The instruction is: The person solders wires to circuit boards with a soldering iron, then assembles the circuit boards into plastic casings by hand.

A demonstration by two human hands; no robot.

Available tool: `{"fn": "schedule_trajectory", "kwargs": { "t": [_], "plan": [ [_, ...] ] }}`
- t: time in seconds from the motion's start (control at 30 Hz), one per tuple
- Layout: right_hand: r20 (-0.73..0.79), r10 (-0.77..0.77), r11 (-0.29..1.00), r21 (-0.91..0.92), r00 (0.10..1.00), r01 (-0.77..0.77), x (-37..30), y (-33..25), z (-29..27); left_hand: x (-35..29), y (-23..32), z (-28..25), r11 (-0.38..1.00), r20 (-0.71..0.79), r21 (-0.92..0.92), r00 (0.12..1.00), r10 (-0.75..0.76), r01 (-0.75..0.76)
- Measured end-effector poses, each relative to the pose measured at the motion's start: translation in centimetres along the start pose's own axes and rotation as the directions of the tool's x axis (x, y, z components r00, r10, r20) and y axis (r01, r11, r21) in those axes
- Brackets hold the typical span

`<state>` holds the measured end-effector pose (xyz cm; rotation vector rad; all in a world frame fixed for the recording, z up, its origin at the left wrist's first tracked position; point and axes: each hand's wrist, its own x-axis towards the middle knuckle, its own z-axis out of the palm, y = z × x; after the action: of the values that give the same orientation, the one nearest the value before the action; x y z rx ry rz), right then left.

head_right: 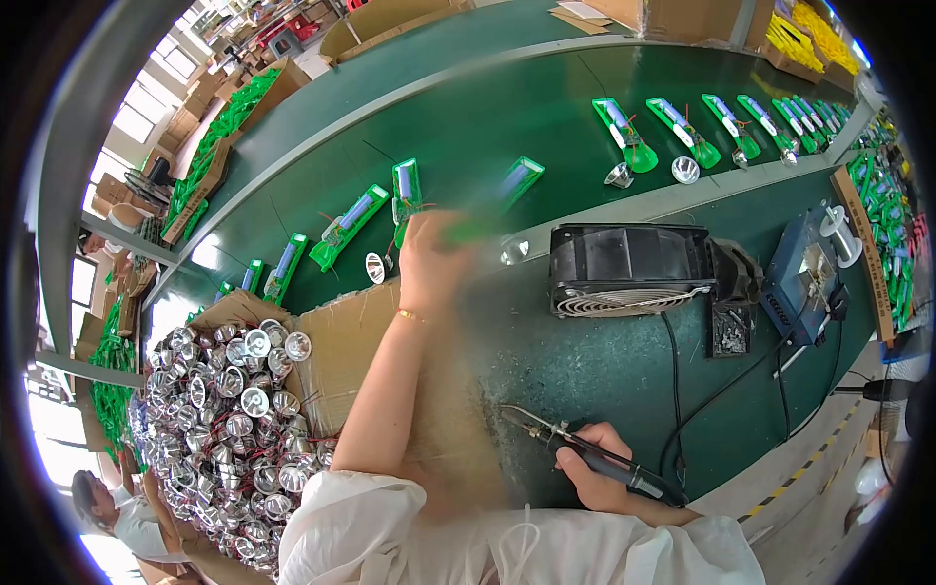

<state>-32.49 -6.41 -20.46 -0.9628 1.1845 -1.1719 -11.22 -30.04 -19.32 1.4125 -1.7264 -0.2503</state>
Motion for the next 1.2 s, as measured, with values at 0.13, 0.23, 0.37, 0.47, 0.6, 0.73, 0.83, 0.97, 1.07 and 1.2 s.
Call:
{"fn": "schedule_trajectory", "kwargs": {
  "t": [0.13, 0.23, 0.37, 0.47, 0.6, 0.73, 0.83, 0.97, 1.07, 1.2],
  "plan": [
    [0.008, -0.018, 1.0, 0.008, 1.0, 0.018, 0.1, 0.0, 0.0, 2.3, -1.1, 1.5, 0.999, 0.086, -0.038, 0.996, 0.018, -0.015],
    [-0.01, -0.01, 0.999, 0.032, 1.0, 0.01, 0.0, -0.1, 0.2, 4.5, -0.8, 2.5, 0.981, 0.237, 0.19, 0.972, -0.004, -0.042],
    [-0.016, -0.019, 1.0, 0.011, 1.0, 0.02, -0.2, 0.4, 0.2, 6.1, -0.3, 3.5, 0.957, 0.489, 0.282, 0.847, -0.209, 0.073],
    [-0.004, -0.036, 0.999, 0.006, 0.999, 0.036, -0.1, 0.3, 0.3, 6.3, -0.5, 3.1, 0.978, 0.482, 0.174, 0.856, -0.185, 0.113],
    [0.006, -0.039, 0.999, 0.002, 0.999, 0.039, -0.1, 0.5, 0.6, 4.8, -1.2, 0.2, 0.658, 0.544, -0.427, 0.758, -0.361, 0.62],
    [0.0, -0.042, 0.999, -0.017, 0.999, 0.042, 0.0, 0.2, 0.4, 1.6, 3.1, -4.8, 0.296, 0.341, -0.809, 0.817, -0.466, 0.507],
    [0.005, -0.06, 0.998, -0.024, 0.998, 0.06, -0.1, -0.1, 0.7, -0.4, 6.1, -9.6, 0.25, 0.324, -0.836, 0.807, -0.494, 0.489],
    [-0.056, -0.068, 0.997, 0.022, 0.996, 0.069, 0.1, 0.1, 0.7, -3.4, 8.3, -12.9, 0.133, 0.337, -0.896, 0.845, -0.416, 0.423],
    [-0.026, -0.096, 0.993, 0.06, 0.995, 0.097, 0.1, -0.5, 0.9, -5.8, 10.5, -14.5, 0.17, 0.304, -0.897, 0.851, -0.428, 0.407],
    [-0.013, -0.185, 0.964, 0.19, 0.983, 0.184, -0.4, -3.7, 3.2, -9.2, 12.9, -15.4, 0.16, 0.274, -0.911, 0.847, -0.455, 0.381]
  ]
}}
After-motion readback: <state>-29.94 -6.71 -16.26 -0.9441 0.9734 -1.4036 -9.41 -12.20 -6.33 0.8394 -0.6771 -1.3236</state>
